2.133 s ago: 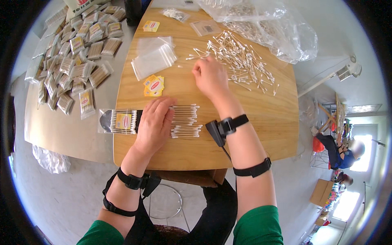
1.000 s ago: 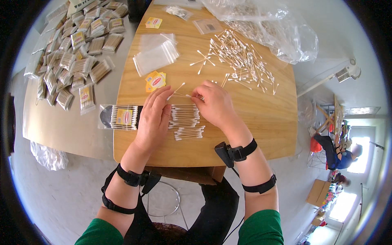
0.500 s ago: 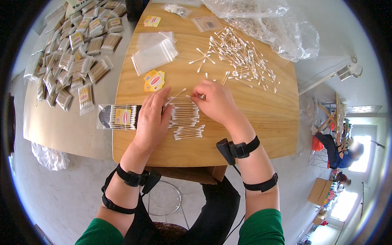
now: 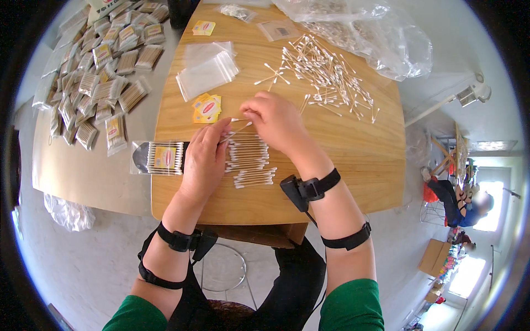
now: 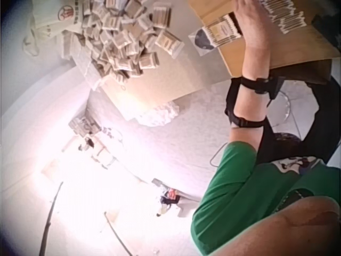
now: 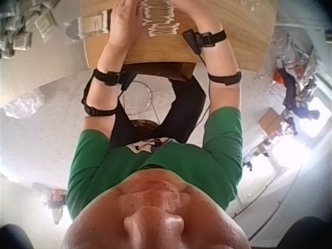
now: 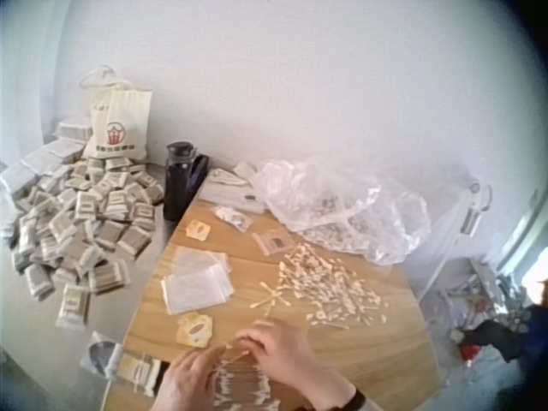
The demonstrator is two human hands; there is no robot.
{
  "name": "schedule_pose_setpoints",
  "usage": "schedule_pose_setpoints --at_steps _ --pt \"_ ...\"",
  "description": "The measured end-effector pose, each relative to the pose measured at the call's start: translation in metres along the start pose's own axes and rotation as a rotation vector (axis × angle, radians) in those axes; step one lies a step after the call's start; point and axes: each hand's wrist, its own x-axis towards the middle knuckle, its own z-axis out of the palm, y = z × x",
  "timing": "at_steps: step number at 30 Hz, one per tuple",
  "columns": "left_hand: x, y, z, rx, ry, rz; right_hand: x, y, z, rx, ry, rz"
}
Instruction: Sort and package cotton swabs into small plastic bags.
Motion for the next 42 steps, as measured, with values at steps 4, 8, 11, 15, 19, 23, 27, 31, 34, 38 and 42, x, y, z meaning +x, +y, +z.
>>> schedule_pose_setpoints --at_steps 4,8,11,15,19,23,27,31,34,38,42 --pt "-0.001 -0.003 0.002 0.027 0.018 0.021 -0.011 0.009 -0.008 0.021 -0.008 0.044" --pt "-0.001 -0.003 0.001 0.04 0.033 0.017 -0.021 0.004 -0.008 0.056 -0.042 0.025" --pt "0.0 -0.003 0.001 0.029 0.044 0.018 -0.025 0.001 -0.007 0.056 -0.037 0.068" --pt "0.0 -0.004 0.002 0.078 0.047 0.002 -0.021 0.0 -0.008 -0.082 -0.053 0.112" --pt "0.002 -0.006 0.004 0.069 0.093 0.021 -0.02 0.0 -0.012 -0.172 -0.039 0.052" --pt "0.002 -0.006 0.003 0.065 0.116 0.009 -0.034 -0.005 -0.024 -0.085 0.094 0.111" --pt "0.0 -0.011 0.002 0.09 0.11 0.024 -0.081 -0.039 -0.034 0.251 -0.041 0.249" --pt "0.002 -0.003 -0.001 0.049 0.106 0.011 -0.133 -0.066 -0.04 0.245 -0.388 0.096" --pt "0.003 -0.003 -0.001 0.056 0.093 0.008 -0.166 -0.075 -0.032 0.308 -0.471 0.136" --pt "0.002 -0.005 -0.002 0.064 0.041 -0.018 -0.177 -0.079 -0.03 0.205 -0.457 0.141" --pt "0.002 -0.004 0.0 0.061 0.054 -0.017 -0.142 -0.07 -0.037 0.147 -0.111 0.228"
